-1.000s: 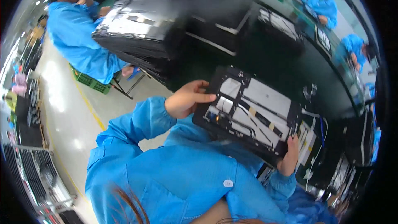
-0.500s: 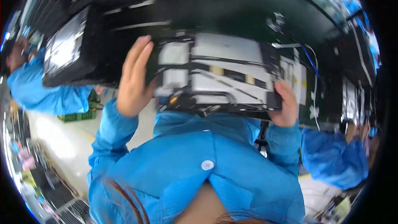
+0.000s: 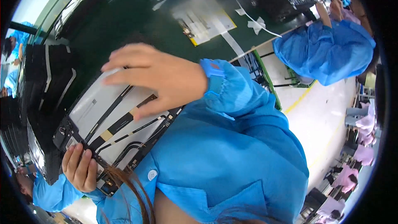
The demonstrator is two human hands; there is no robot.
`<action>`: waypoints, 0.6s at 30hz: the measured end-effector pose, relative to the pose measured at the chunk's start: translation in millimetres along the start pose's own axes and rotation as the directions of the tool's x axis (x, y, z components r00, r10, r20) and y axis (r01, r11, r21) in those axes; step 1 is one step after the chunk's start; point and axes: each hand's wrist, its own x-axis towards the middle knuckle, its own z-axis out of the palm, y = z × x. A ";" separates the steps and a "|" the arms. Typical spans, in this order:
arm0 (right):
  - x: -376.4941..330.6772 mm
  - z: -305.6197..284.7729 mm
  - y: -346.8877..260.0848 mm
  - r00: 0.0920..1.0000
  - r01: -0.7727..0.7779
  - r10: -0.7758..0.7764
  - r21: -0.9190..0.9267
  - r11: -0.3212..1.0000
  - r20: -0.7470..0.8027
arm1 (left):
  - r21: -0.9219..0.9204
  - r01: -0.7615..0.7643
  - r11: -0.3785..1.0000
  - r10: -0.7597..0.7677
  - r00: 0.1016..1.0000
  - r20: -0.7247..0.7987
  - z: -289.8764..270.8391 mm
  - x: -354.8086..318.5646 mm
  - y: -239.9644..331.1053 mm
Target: Testing electronic tablets at a factory workbench, checking screen displays and connecting cables.
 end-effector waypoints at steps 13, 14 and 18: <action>-4.9 1.7 -10.8 0.988 0.029 -0.060 0.207 0.978 0.140 | -0.081 -0.064 0.995 0.073 0.992 0.106 -6.2 22.9 1.7; -4.6 1.1 -10.5 0.985 0.013 -0.050 0.220 0.975 0.164 | -0.083 -0.062 0.995 0.071 0.991 0.109 -5.8 22.0 1.2; -4.3 -0.1 -7.2 0.974 -0.037 -0.032 0.299 0.954 0.223 | -0.080 -0.089 0.993 0.096 0.991 0.088 -4.7 19.9 -0.6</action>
